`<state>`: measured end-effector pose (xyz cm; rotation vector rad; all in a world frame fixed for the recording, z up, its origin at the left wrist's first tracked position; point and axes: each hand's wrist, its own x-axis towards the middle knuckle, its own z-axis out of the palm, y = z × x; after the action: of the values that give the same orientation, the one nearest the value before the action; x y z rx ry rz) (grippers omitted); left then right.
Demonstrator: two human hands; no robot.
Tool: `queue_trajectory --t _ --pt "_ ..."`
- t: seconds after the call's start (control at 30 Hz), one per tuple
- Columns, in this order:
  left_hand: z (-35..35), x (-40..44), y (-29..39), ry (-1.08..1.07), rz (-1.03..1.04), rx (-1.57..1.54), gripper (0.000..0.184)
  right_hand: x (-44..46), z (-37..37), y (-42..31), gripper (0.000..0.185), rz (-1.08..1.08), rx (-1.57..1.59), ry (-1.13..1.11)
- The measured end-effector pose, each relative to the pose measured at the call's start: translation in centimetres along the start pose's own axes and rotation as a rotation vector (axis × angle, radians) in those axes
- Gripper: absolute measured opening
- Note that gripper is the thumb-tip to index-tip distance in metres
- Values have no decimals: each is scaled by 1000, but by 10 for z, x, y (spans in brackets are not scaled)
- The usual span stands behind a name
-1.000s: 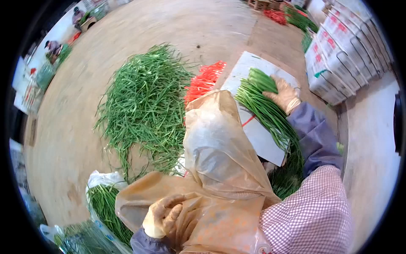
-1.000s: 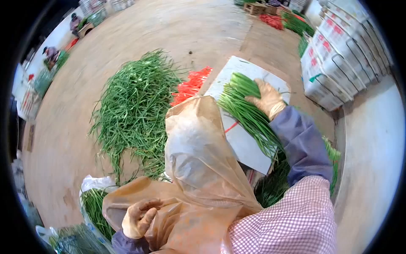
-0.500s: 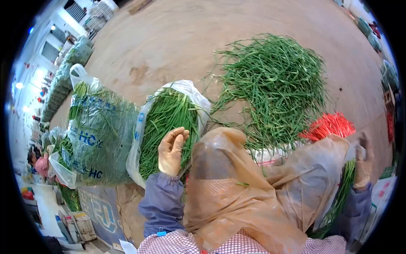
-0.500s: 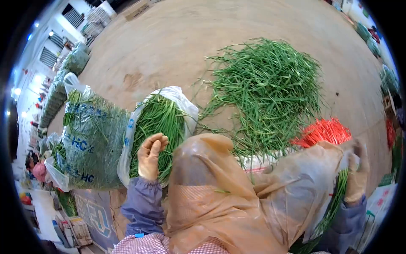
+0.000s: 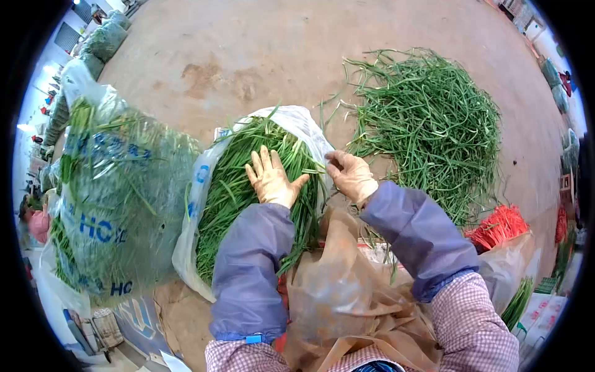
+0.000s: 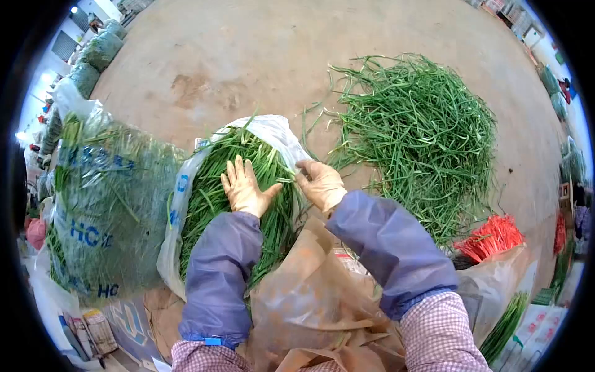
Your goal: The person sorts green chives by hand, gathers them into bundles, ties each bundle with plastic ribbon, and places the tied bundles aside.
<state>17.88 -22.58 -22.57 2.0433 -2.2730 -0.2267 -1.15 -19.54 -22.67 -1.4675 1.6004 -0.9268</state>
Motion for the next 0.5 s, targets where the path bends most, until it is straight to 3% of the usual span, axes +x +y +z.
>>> queue_trajectory --t 0.1,0.23,0.27,0.37,0.43,0.5 --pt "22 15 6 -46 9 79 107 23 17 35 44 246 -41 69" --pt "37 14 14 -40 18 114 109 43 34 61 41 326 -22 -94" --pt "38 13 16 -49 1 130 104 46 39 66 31 317 -4 -100" --pt "38 17 9 -42 17 20 97 55 59 127 22 281 246 28" --pt "50 17 -4 94 36 -66 93 56 34 130 14 315 338 198" --pt "51 14 5 101 15 -80 96 53 15 123 14 488 530 232"
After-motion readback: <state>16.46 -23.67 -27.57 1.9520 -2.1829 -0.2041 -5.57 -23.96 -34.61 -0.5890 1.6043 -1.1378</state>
